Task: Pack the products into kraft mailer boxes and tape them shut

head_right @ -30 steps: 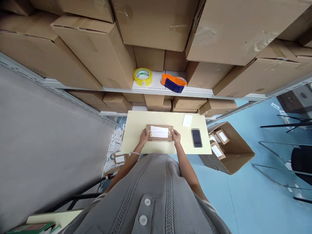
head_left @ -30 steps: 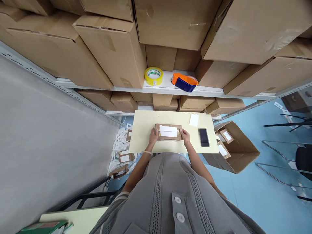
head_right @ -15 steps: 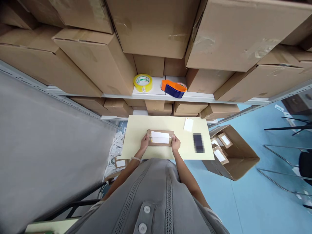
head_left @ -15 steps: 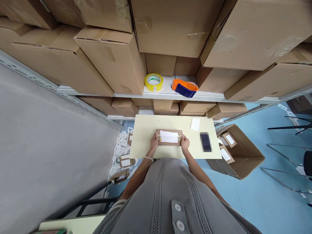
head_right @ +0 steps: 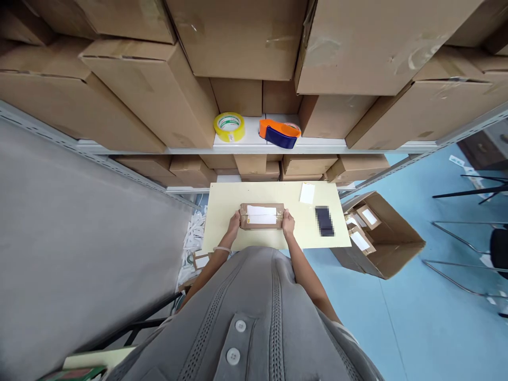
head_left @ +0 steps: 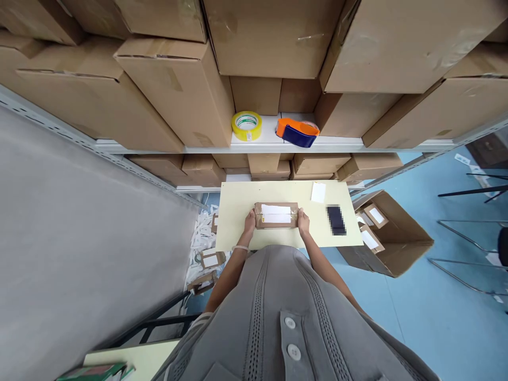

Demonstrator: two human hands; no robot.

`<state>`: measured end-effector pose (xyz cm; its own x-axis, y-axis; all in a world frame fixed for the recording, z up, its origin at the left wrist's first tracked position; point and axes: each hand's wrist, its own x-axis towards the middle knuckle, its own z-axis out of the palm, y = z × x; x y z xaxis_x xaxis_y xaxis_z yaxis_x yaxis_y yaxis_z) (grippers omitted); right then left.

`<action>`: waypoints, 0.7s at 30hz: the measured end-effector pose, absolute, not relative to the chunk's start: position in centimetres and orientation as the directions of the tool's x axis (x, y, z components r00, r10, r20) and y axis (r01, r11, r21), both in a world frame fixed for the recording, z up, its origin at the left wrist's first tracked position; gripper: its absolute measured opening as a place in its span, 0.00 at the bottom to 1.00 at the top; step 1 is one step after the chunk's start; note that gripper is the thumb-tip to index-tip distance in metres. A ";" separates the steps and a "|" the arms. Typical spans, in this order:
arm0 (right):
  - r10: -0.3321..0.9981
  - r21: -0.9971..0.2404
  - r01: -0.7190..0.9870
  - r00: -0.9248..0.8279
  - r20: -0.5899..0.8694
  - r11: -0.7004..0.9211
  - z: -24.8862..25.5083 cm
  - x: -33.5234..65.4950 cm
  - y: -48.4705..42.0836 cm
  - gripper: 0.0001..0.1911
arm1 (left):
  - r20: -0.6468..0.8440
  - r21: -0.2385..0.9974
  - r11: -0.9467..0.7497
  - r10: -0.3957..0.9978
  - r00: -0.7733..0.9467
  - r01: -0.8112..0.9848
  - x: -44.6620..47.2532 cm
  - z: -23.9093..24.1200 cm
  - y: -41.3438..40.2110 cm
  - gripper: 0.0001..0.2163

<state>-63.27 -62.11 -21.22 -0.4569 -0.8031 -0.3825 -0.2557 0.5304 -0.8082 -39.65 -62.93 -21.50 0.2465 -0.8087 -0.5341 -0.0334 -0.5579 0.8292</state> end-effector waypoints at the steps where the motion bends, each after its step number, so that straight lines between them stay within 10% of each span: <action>1: -0.794 -0.812 -0.220 -0.453 -0.405 0.540 -21.2 -63.3 -62.2 0.38 | -0.551 0.819 -0.574 -0.799 0.241 -0.030 -39.5 -21.6 -62.9 0.24; 21: -0.830 -0.837 -0.238 -0.417 -0.370 0.493 -20.6 -63.8 -65.5 0.19 | -0.532 0.777 -0.575 -0.817 0.221 -0.256 -39.8 -19.4 -65.5 0.22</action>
<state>-63.85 -65.47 -20.64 -0.4174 -0.8300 -0.3700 -0.2377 0.4927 -0.8371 -39.80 -65.49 -19.41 0.2207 -0.8172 -0.5324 -0.2556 -0.5753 0.7770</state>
